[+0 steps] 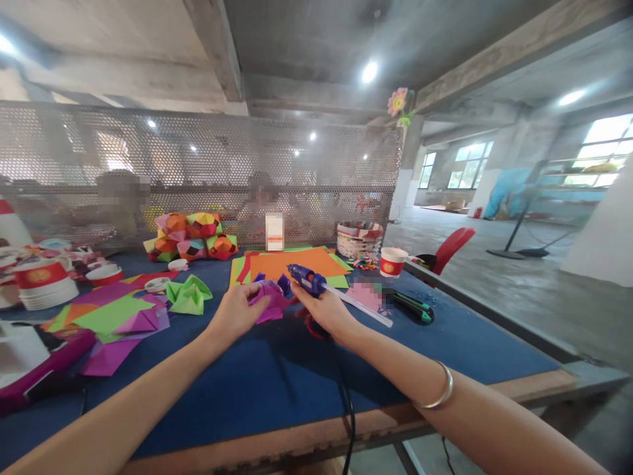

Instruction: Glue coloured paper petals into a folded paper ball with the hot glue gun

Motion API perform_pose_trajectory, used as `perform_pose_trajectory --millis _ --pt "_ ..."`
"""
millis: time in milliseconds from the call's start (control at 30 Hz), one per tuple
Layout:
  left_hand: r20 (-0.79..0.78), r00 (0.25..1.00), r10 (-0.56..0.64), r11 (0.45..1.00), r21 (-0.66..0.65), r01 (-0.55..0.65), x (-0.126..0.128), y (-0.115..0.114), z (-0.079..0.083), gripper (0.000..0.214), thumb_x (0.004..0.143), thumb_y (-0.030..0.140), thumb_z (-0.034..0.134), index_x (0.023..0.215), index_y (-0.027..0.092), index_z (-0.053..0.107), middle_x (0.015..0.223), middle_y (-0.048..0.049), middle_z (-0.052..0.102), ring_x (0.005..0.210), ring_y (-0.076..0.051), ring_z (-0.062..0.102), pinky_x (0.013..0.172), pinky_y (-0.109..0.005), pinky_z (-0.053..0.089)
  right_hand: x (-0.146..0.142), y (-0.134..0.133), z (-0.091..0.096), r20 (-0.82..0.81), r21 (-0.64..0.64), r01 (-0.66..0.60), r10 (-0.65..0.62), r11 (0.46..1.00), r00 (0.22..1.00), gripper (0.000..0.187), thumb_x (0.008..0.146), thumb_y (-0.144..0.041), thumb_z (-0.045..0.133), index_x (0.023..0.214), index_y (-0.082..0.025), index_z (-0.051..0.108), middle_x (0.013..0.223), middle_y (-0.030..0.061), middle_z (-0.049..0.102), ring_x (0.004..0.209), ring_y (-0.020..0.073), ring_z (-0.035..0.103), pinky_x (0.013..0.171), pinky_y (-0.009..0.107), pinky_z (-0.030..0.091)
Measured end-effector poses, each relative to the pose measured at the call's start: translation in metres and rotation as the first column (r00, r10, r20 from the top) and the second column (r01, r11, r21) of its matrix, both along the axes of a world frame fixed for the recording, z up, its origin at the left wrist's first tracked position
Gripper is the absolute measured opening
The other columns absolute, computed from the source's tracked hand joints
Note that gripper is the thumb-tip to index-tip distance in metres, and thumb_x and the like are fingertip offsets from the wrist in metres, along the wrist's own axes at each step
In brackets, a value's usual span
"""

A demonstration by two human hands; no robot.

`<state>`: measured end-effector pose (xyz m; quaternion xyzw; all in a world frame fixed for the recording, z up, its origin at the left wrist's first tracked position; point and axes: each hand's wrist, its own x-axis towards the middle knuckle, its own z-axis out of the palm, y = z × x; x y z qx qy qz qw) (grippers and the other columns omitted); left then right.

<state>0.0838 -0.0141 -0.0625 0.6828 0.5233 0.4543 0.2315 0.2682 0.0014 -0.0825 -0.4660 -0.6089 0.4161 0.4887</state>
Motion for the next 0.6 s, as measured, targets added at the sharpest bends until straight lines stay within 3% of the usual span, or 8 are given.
perform_pose_trajectory --millis 67,167,233,367,600 --pt "0.014 1.0 0.016 1.0 -0.017 -0.016 -0.005 0.002 0.001 0.023 0.071 0.034 0.065 0.077 0.017 0.078 0.069 -0.0017 0.076 0.065 -0.02 0.066 0.064 -0.027 0.048 0.0 -0.001 0.002 0.026 -0.03 -0.025 0.026 0.999 0.999 0.03 0.085 -0.049 0.072 0.097 -0.022 0.073 0.07 0.002 0.072 0.041 0.0124 0.057 0.038 0.023 0.039" --pt "0.023 0.999 0.048 0.999 -0.009 -0.048 -0.011 0.006 0.001 0.023 0.07 0.038 0.067 0.074 0.018 0.078 0.066 -0.0002 0.075 0.064 -0.02 0.067 0.057 -0.025 0.046 0.002 -0.004 0.004 0.095 0.012 -0.042 0.041 0.999 0.995 0.025 0.083 -0.044 0.075 0.08 -0.02 0.071 0.056 -0.0006 0.067 0.031 0.009 0.047 0.033 0.021 0.032" --pt "0.053 0.997 0.05 0.998 -0.033 -0.049 -0.014 0.008 0.0 0.024 0.069 0.039 0.069 0.075 0.018 0.078 0.064 -0.0004 0.075 0.06 -0.02 0.067 0.055 -0.026 0.047 0.003 -0.006 0.007 0.098 0.016 -0.067 0.066 0.998 0.993 0.023 0.083 -0.04 0.076 0.075 -0.02 0.069 0.054 -0.0011 0.067 0.03 0.0082 0.047 0.033 0.02 0.032" --pt "0.129 0.991 0.042 0.995 -0.091 -0.031 -0.014 0.008 0.001 0.021 0.069 0.035 0.07 0.075 0.017 0.078 0.062 -0.0017 0.075 0.055 -0.02 0.068 0.055 -0.027 0.051 0.003 -0.009 0.013 -0.029 -0.02 -0.122 0.121 0.992 0.992 0.017 0.084 -0.035 0.074 0.091 -0.02 0.071 0.057 -0.0018 0.069 0.032 0.009 0.051 0.032 0.019 0.035" --pt "0.186 0.982 0.028 0.993 -0.114 -0.006 -0.016 0.009 0.0 0.021 0.07 0.034 0.07 0.078 0.016 0.077 0.061 -0.0017 0.074 0.052 -0.019 0.068 0.055 -0.028 0.054 0.002 -0.014 0.02 -0.132 -0.088 -0.111 0.098 0.99 0.986 0.016 0.084 -0.032 0.068 0.075 -0.018 0.067 0.061 0.0016 0.07 0.034 0.0083 0.05 0.033 0.02 0.038"
